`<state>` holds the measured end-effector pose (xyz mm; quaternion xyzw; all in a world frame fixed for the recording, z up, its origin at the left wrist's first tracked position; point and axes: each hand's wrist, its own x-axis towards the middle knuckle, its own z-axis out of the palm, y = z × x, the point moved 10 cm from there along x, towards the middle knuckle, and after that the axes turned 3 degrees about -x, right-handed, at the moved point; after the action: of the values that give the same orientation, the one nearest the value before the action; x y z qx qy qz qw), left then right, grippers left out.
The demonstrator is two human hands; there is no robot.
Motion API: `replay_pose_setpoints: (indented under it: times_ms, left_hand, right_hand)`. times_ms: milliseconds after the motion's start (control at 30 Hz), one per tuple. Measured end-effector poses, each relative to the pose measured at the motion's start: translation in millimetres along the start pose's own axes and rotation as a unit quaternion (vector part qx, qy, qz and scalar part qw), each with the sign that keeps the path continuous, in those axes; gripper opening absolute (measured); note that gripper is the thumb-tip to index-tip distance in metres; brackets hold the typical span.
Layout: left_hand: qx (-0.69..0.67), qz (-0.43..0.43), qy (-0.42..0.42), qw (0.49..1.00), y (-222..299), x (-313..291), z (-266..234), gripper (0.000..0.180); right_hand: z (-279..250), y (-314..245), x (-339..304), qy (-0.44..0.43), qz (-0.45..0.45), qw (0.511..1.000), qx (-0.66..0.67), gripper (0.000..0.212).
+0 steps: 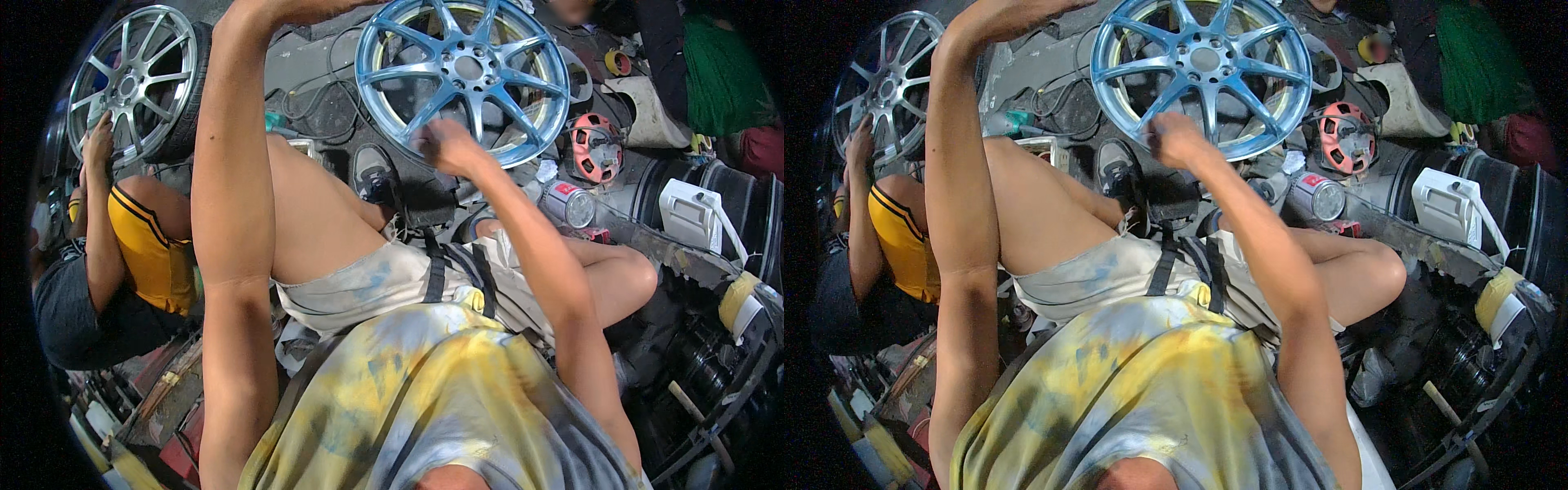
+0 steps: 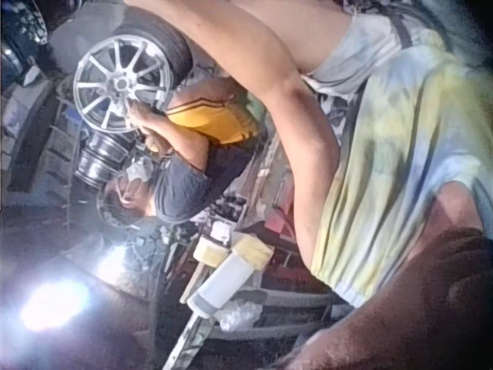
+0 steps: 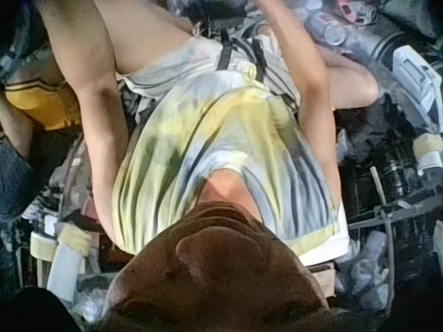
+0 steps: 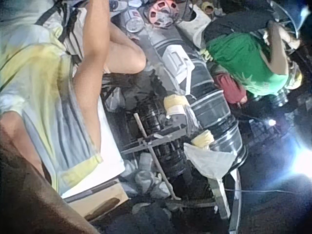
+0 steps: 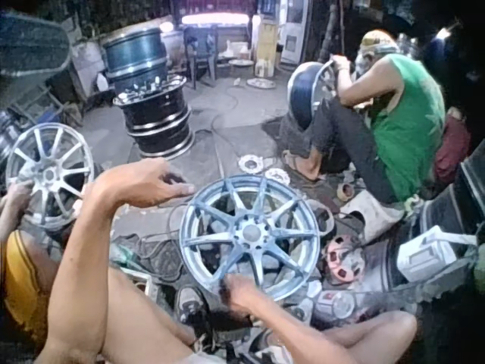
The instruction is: The person sits on the floor and scrubs a blue car wheel rim with a small brush. They methodically clean the spokes and the inner barrel of the rim, occasionally dipping the brush into a container. Another person is visible in the background working on a different wheel.
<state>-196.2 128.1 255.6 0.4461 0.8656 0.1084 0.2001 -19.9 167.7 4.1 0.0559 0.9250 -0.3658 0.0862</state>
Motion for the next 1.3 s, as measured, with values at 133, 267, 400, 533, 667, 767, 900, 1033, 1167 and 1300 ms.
replay_pose_setpoints:
  times_ms: [133, 267, 400, 533, 667, 767, 900, 1033, 1167, 1300]
  left_hand:
    - [0.019, -0.009, -0.003, 1.0, 6.9, 3.7, 1.6, 0.049]
    - [0.01, -0.002, 0.001, 1.0, 5.8, 1.4, 2.7, 0.05]
    - [0.027, -0.005, 0.017, 0.999, 5.6, -2.4, -0.3, 0.051]
    - [0.031, -0.032, 0.001, 0.999, 16.9, -12.1, -7.9, 0.052]
    - [0.017, -0.016, 0.013, 1.0, 1.0, 0.6, 1.7, 0.051]
    - [0.019, -0.053, 0.001, 0.998, 13.8, -0.1, 3.1, 0.046]
    - [0.037, -0.036, 0.005, 0.999, 32.9, -6.3, -1.2, 0.044]
    - [0.023, 0.032, 0.026, 0.999, -6.5, 12.8, 18.4, 0.047]
    - [0.023, 0.048, 0.006, 0.999, -29.3, 23.0, 24.1, 0.051]
    - [0.027, 0.097, 0.053, 0.994, -32.1, 19.7, 22.7, 0.053]
  right_hand:
    - [8.3, 31.6, 6.7, 0.093, 0.05, 0.976, 0.191, 0.018]
    - [-30.8, 1.0, -37.6, 0.141, 0.077, 0.978, 0.135, 0.021]
    - [-22.8, -17.2, -47.8, 0.171, -0.014, 0.985, 0.018, 0.015]
    - [-13.1, -24.3, -36.2, 0.22, -0.01, 0.972, 0.078, 0.011]
    - [-16.4, -9.9, -33.4, 0.082, 0.037, 0.995, 0.038, 0.016]
    - [-8.0, 3.1, -22.2, 0.098, 0.039, 0.994, 0.026, 0.011]
    - [-3.6, -1.2, -20.8, 0.07, 0.047, 0.996, 0.002, 0.017]
    - [-28.8, 10.2, -52.4, -0.023, 0.053, 0.992, -0.116, 0.018]
    - [-78.5, 32.6, -101.6, 0.035, -0.019, 0.999, -0.033, 0.019]
    - [-129.4, 68.6, -138.8, 0.17, 0.072, 0.98, -0.079, 0.017]
